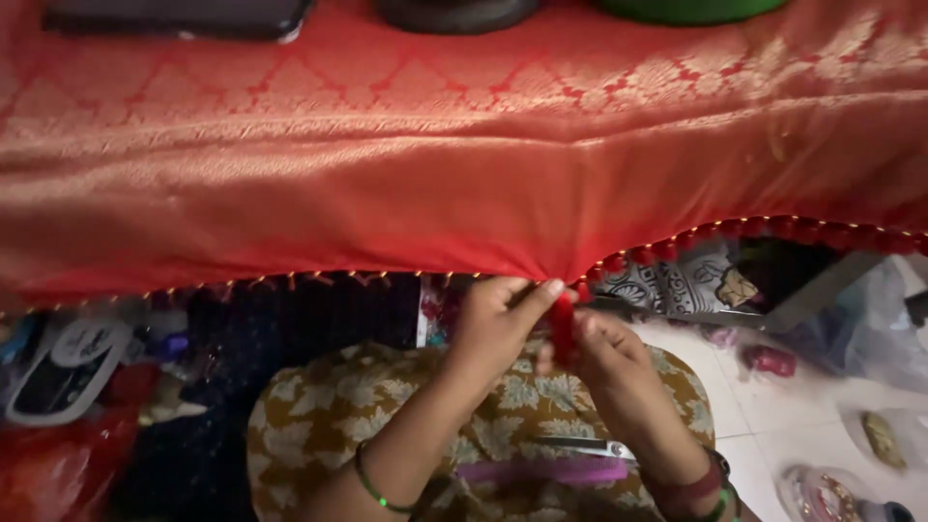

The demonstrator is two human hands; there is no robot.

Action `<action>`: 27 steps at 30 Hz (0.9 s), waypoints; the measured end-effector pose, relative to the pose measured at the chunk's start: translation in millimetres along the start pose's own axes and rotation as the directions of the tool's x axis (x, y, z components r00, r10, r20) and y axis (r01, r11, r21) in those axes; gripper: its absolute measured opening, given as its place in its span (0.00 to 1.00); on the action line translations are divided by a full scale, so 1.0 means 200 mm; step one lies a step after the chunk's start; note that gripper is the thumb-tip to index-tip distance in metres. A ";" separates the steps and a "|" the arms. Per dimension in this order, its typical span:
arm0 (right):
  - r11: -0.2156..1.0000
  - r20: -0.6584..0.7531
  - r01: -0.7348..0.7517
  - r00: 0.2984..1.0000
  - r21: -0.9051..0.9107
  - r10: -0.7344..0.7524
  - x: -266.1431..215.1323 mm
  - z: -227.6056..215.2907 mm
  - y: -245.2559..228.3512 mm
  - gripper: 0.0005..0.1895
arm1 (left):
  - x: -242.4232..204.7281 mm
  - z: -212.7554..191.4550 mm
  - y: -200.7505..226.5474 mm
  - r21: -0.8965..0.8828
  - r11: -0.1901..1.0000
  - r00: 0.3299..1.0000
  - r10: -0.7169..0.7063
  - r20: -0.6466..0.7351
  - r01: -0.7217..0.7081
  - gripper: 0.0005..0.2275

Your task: Manually sewing red tassels and decorative trim onto a red and gold patterned fabric.

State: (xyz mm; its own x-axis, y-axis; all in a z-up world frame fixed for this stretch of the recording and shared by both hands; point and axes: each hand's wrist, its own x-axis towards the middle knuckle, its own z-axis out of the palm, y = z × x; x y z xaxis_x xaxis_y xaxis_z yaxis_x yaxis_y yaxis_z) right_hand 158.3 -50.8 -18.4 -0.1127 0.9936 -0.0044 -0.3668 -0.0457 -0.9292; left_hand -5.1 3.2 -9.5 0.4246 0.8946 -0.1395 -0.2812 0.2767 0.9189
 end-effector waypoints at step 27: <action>0.985 0.000 0.133 0.991 -0.111 -0.133 0.11 0.00 0.00 0.11 | -0.04 0.09 -0.29 -0.210 0.940 0.962 0.247 -0.120 -0.267 0.09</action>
State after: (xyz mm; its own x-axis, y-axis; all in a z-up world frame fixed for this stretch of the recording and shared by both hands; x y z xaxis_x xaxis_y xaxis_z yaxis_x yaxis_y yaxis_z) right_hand 155.1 -28.2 -17.6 -0.0632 0.9908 0.1198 -0.2741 0.0982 -0.9567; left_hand 22.6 -26.8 -54.8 0.2353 0.9708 0.0479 -0.5589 0.0948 0.8238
